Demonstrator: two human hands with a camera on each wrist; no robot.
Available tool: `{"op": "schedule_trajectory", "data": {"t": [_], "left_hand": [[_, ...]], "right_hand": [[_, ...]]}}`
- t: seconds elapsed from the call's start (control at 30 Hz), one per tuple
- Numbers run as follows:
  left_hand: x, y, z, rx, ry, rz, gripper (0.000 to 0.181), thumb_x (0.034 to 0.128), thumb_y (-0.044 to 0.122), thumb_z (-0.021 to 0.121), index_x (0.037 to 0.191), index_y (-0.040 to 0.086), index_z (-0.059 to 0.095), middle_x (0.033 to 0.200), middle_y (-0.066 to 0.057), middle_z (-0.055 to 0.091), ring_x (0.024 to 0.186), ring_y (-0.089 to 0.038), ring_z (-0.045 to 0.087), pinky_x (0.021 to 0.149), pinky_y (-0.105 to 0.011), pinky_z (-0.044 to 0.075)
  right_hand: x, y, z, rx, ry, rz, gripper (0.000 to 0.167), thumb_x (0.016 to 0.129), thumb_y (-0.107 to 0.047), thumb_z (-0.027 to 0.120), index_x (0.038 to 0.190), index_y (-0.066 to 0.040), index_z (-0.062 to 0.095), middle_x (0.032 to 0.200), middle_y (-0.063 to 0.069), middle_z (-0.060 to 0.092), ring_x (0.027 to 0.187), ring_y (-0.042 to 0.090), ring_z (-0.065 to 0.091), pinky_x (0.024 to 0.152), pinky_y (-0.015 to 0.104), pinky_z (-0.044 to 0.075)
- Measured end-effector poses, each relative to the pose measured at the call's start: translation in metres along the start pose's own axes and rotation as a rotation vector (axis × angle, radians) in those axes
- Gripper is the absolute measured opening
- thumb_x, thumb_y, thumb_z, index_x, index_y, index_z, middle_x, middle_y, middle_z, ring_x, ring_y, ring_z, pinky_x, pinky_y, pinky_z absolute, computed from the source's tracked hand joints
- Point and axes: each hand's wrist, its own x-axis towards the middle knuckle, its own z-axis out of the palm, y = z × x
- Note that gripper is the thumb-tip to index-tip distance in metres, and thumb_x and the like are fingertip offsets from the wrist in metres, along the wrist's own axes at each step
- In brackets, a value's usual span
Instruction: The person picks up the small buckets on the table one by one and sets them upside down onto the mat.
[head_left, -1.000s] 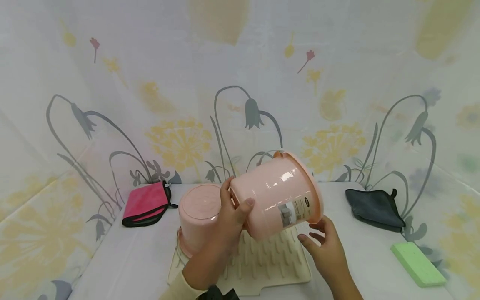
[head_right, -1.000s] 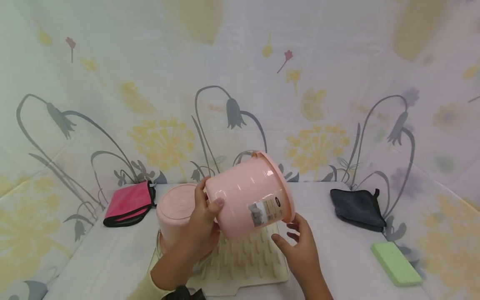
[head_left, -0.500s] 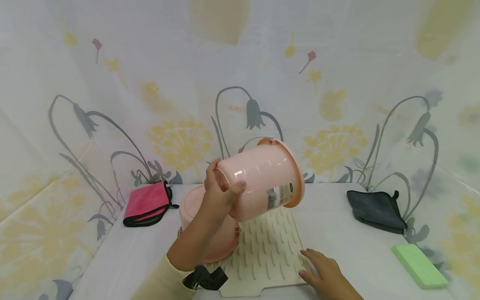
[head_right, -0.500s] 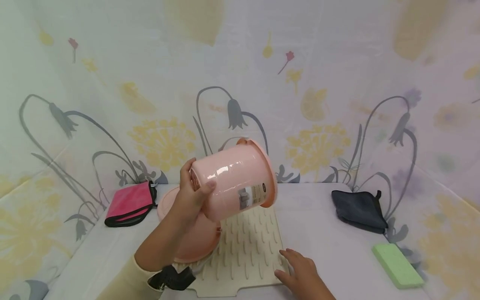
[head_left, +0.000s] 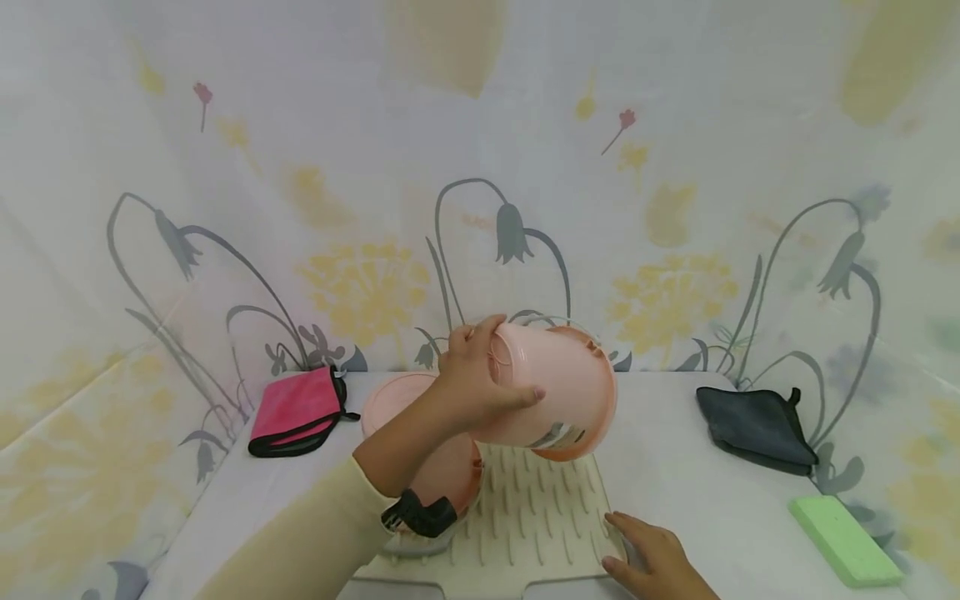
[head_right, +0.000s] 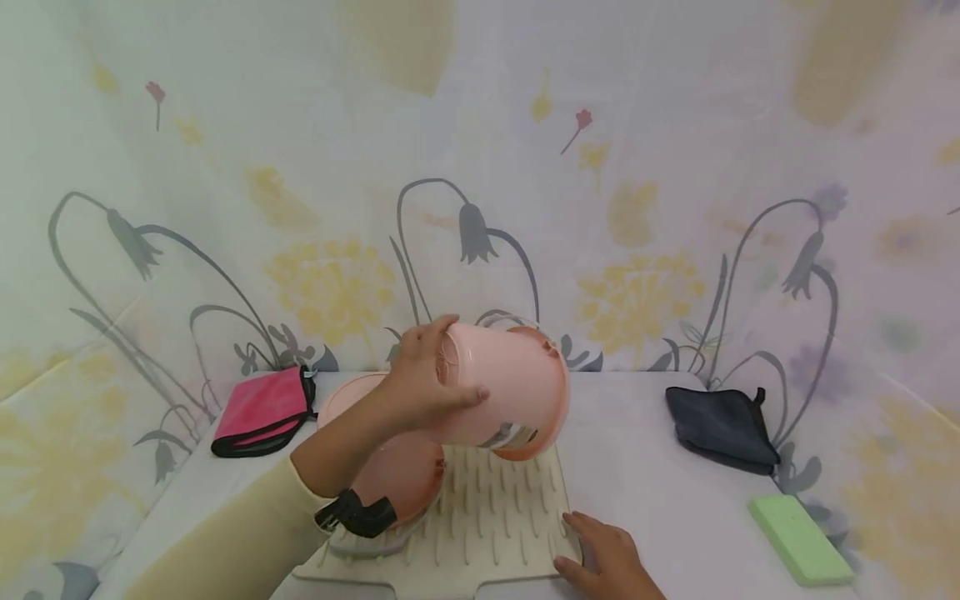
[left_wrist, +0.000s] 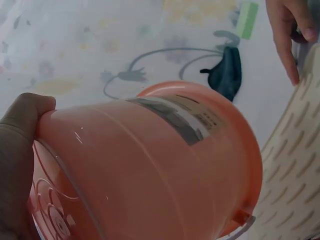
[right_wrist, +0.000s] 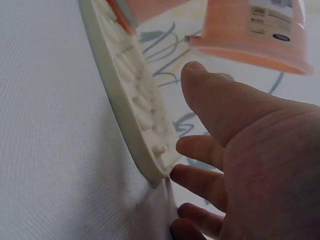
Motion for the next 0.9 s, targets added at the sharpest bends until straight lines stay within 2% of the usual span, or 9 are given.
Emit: {"op": "schedule_trajectory", "data": {"t": [0.07, 0.17, 0.23, 0.4, 0.6, 0.77, 0.9], "left_hand": [[0.003, -0.001, 0.006, 0.066, -0.031, 0.022, 0.11, 0.0695, 0.059, 0.089, 0.162, 0.042, 0.031, 0.165, -0.016, 0.024, 0.138, -0.051, 0.037, 0.096, -0.064, 0.05], [0.007, 0.0, 0.015, 0.154, -0.084, 0.064, 0.111, 0.069, 0.063, 0.087, 0.162, 0.042, 0.03, 0.167, -0.017, 0.022, 0.14, -0.052, 0.034, 0.097, -0.064, 0.049], [0.01, 0.002, 0.02, 0.212, -0.116, 0.083, 0.112, 0.0698, 0.065, 0.085, 0.163, 0.043, 0.028, 0.167, -0.016, 0.021, 0.142, -0.052, 0.033, 0.096, -0.065, 0.048], [0.015, 0.012, 0.037, 0.347, -0.14, 0.069, 0.11, 0.0691, 0.073, 0.081, 0.161, 0.05, 0.026, 0.167, -0.008, 0.024, 0.141, -0.043, 0.036, 0.086, -0.066, 0.051], [0.011, 0.023, 0.052, 0.395, -0.19, 0.081, 0.11, 0.0706, 0.074, 0.079, 0.162, 0.054, 0.022, 0.169, -0.006, 0.021, 0.143, -0.043, 0.034, 0.092, -0.072, 0.045], [0.006, 0.019, 0.06, 0.426, -0.258, 0.083, 0.108, 0.0721, 0.073, 0.079, 0.162, 0.055, 0.021, 0.169, -0.007, 0.023, 0.143, -0.042, 0.037, 0.095, -0.072, 0.046], [0.003, 0.016, 0.062, 0.447, -0.27, 0.091, 0.108, 0.072, 0.073, 0.079, 0.162, 0.055, 0.023, 0.171, -0.009, 0.022, 0.146, -0.045, 0.034, 0.099, -0.076, 0.043]], "right_hand": [[-0.001, 0.001, 0.001, -0.004, 0.013, -0.027, 0.053, 0.093, -0.032, 0.079, 0.135, -0.001, 0.066, 0.133, 0.018, 0.07, 0.117, 0.037, 0.069, 0.091, 0.045, 0.059], [-0.002, 0.007, 0.003, 0.027, 0.049, -0.054, 0.047, 0.096, -0.026, 0.076, 0.133, 0.001, 0.067, 0.129, 0.019, 0.072, 0.117, 0.024, 0.07, 0.09, 0.034, 0.059], [-0.002, 0.013, 0.004, 0.076, 0.059, -0.033, 0.044, 0.098, -0.026, 0.074, 0.133, 0.001, 0.067, 0.128, 0.016, 0.073, 0.119, 0.015, 0.069, 0.091, 0.028, 0.058], [-0.004, 0.025, 0.007, 0.116, 0.034, 0.006, 0.045, 0.102, -0.034, 0.069, 0.135, -0.004, 0.067, 0.131, 0.009, 0.073, 0.123, 0.007, 0.065, 0.093, 0.027, 0.057], [-0.003, 0.023, 0.002, 0.142, 0.037, -0.025, 0.039, 0.102, -0.025, 0.069, 0.134, -0.002, 0.068, 0.129, 0.013, 0.073, 0.12, 0.003, 0.064, 0.088, 0.025, 0.057], [-0.001, 0.016, -0.005, 0.156, 0.014, -0.055, 0.039, 0.102, -0.02, 0.067, 0.135, 0.002, 0.065, 0.13, 0.019, 0.071, 0.122, 0.001, 0.061, 0.088, 0.024, 0.056], [-0.002, 0.017, -0.001, 0.13, 0.065, -0.078, 0.038, 0.099, -0.018, 0.072, 0.132, 0.0, 0.067, 0.127, 0.017, 0.073, 0.12, 0.0, 0.062, 0.088, 0.021, 0.055]]}}
